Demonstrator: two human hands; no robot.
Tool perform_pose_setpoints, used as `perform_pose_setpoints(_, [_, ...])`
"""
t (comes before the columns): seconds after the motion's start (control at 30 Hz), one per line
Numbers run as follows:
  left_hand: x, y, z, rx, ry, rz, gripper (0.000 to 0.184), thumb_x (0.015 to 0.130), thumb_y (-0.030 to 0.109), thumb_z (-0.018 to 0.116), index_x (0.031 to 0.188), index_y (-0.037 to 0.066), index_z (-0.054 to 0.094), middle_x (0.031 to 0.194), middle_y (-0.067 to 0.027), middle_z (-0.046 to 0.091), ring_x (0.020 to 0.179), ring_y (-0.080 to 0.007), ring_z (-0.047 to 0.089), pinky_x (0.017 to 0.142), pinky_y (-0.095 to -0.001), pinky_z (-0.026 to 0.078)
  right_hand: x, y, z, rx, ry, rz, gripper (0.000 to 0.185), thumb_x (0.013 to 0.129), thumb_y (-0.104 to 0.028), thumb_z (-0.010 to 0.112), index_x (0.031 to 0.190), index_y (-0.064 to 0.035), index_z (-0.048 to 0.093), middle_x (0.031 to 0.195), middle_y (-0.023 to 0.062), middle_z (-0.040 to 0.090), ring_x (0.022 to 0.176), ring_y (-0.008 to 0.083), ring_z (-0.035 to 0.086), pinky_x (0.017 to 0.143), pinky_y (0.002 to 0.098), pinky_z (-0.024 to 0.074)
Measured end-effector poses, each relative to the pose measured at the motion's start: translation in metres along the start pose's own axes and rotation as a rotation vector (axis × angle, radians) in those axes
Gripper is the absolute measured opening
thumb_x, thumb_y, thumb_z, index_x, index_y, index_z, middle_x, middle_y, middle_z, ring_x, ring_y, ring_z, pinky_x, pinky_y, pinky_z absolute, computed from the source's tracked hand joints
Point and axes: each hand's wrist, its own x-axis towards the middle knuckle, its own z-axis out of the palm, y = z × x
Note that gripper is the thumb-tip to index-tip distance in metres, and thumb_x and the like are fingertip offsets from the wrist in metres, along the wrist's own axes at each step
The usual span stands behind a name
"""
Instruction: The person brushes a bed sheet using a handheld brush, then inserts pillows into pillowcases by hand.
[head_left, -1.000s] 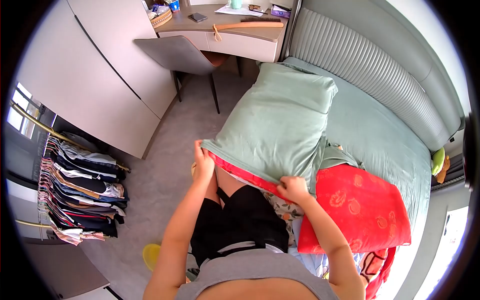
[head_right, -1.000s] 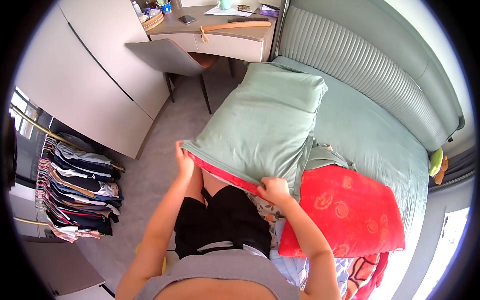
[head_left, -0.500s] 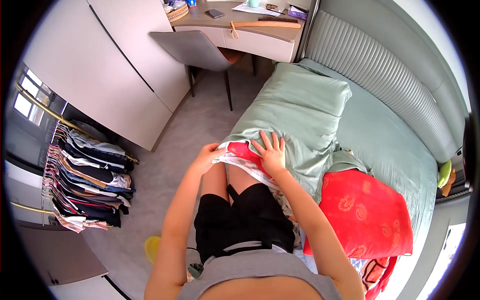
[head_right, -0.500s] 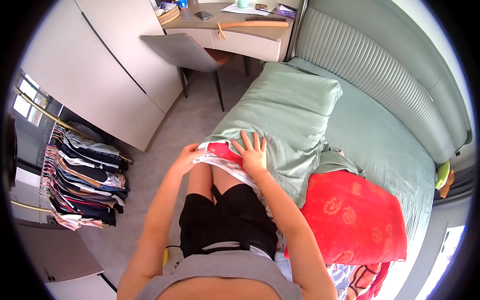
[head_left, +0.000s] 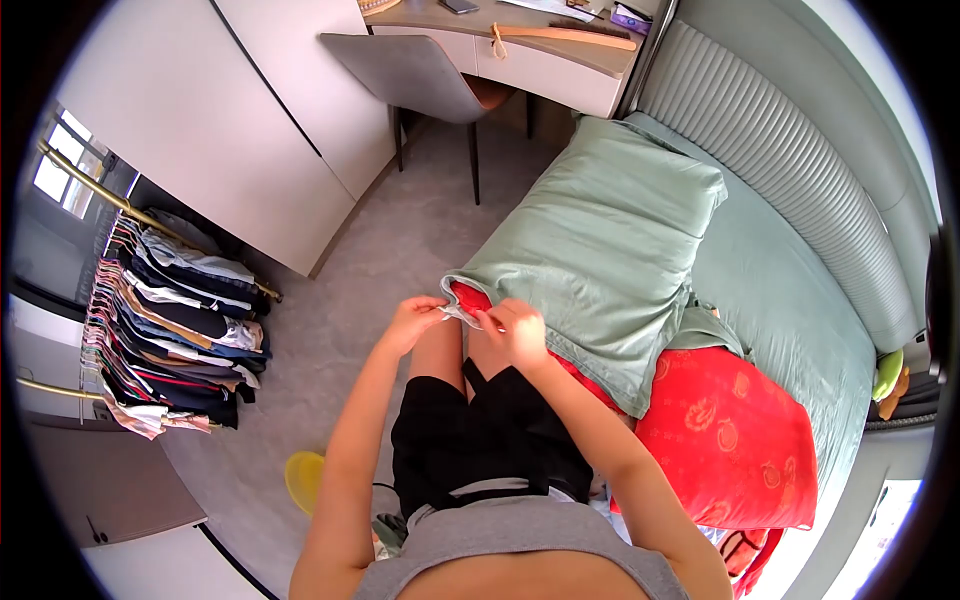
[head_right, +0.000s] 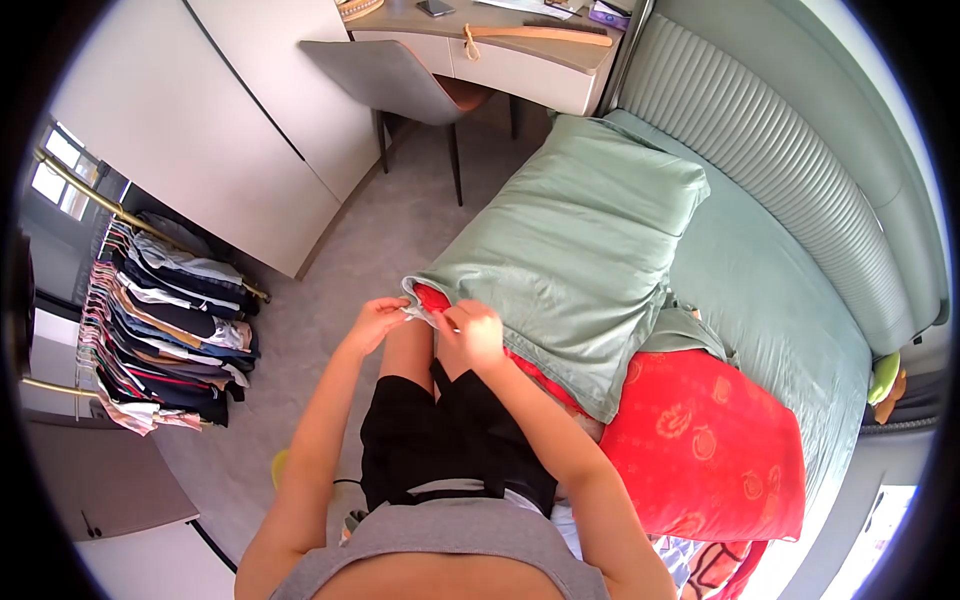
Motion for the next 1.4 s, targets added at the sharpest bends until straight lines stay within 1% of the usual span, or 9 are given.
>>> perform_pose_setpoints(0.03, [-0.001, 0.001, 0.002, 0.077, 0.009, 0.033, 0.024, 0.076, -0.005, 0.06, 0.1, -0.005, 0.061, 0.097, -0.0096, 0.062, 0.087, -0.0159, 0.06, 0.08, -0.0267, 0.048, 0.0, -0.006, 0.007, 0.066, -0.072, 0.085, 0.022, 0.071, -0.028, 0.069, 0.075, -0.0068, 0.063, 0.069, 0.008, 0.06, 0.065, 0.0274, 0.06, 0.061, 0.0365, 0.0475])
perform_pose_setpoints(0.07, [-0.001, 0.002, 0.005, 0.155, 0.017, 0.067, 0.022, 0.076, -0.004, 0.06, 0.098, -0.004, 0.062, 0.096, -0.0092, 0.063, 0.086, -0.0156, 0.061, 0.079, -0.0265, 0.048, 0.003, -0.01, 0.016, 0.163, 0.006, 0.052, 0.028, 0.072, -0.032, 0.069, 0.073, -0.0045, 0.063, 0.062, 0.0103, 0.058, 0.054, 0.0289, 0.058, 0.05, 0.0353, 0.0464])
perform_pose_setpoints(0.27, [-0.003, -0.004, 0.002, 0.417, 0.019, 0.368, 0.011, 0.078, -0.002, 0.061, 0.088, -0.004, 0.065, 0.093, -0.0077, 0.063, 0.086, -0.013, 0.059, 0.076, -0.0251, 0.048, 0.013, -0.02, 0.043, 0.114, -0.144, 0.206, 0.028, 0.073, -0.03, 0.067, 0.073, -0.0022, 0.061, 0.068, 0.0134, 0.061, 0.063, 0.0304, 0.06, 0.056, 0.0377, 0.0478])
perform_pose_setpoints(0.5, [-0.01, 0.002, 0.001, 0.49, 0.039, 0.409, 0.014, 0.073, -0.008, 0.059, 0.086, -0.005, 0.065, 0.095, -0.0106, 0.061, 0.088, -0.0179, 0.061, 0.08, -0.0273, 0.049, 0.01, -0.017, 0.062, 0.057, -0.081, 0.058, 0.016, 0.073, -0.017, 0.061, 0.07, -0.0013, 0.057, 0.068, 0.0139, 0.06, 0.064, 0.0315, 0.06, 0.057, 0.0416, 0.0476])
perform_pose_setpoints(0.6, [-0.013, 0.005, 0.003, 0.543, 0.049, 0.421, 0.015, 0.073, -0.008, 0.059, 0.085, -0.003, 0.065, 0.094, -0.0109, 0.062, 0.087, -0.0189, 0.061, 0.08, -0.0279, 0.049, 0.008, -0.012, 0.059, 0.031, -0.175, 0.078, 0.013, 0.074, -0.015, 0.059, 0.072, -0.0025, 0.058, 0.07, 0.0138, 0.06, 0.064, 0.0316, 0.06, 0.056, 0.0411, 0.0482])
perform_pose_setpoints(0.8, [-0.013, 0.008, 0.006, 0.697, 0.086, 0.481, 0.017, 0.07, -0.006, 0.061, 0.084, 0.0, 0.066, 0.09, -0.0112, 0.064, 0.086, -0.0222, 0.061, 0.078, -0.0296, 0.048, 0.006, -0.017, 0.059, -0.068, -0.097, 0.047, 0.013, 0.076, -0.018, 0.06, 0.076, -0.0051, 0.058, 0.074, 0.0117, 0.062, 0.06, 0.0326, 0.059, 0.054, 0.0405, 0.0493])
perform_pose_setpoints(1.07, [-0.016, 0.007, 0.005, 0.823, 0.122, 0.526, 0.015, 0.07, -0.002, 0.064, 0.085, 0.002, 0.066, 0.088, -0.011, 0.065, 0.083, -0.0217, 0.062, 0.074, -0.0298, 0.047, 0.015, -0.013, 0.066, -0.093, -0.273, 0.185, 0.015, 0.076, -0.017, 0.059, 0.073, -0.0028, 0.06, 0.066, 0.0176, 0.061, 0.063, 0.0357, 0.06, 0.057, 0.0439, 0.0488])
perform_pose_setpoints(1.17, [-0.013, -0.002, 0.002, 0.813, 0.162, 0.515, 0.015, 0.07, -0.002, 0.064, 0.084, 0.003, 0.066, 0.085, -0.0114, 0.065, 0.079, -0.0227, 0.063, 0.07, -0.03, 0.048, 0.011, -0.003, 0.077, -0.031, -0.266, 0.174, 0.016, 0.076, -0.016, 0.057, 0.072, -0.0012, 0.059, 0.066, 0.019, 0.06, 0.062, 0.037, 0.06, 0.058, 0.0443, 0.0486])
perform_pose_setpoints(1.4, [-0.008, -0.011, 0.009, 1.006, 0.425, 0.725, 0.012, 0.07, 0.001, 0.061, 0.079, 0.007, 0.067, 0.078, -0.0109, 0.063, 0.068, -0.0282, 0.061, 0.059, -0.0336, 0.048, -0.001, -0.01, 0.094, -0.093, -0.129, 0.194, 0.017, 0.078, -0.014, 0.055, 0.069, 0.0002, 0.055, 0.062, 0.0209, 0.059, 0.057, 0.036, 0.06, 0.053, 0.0437, 0.0493])
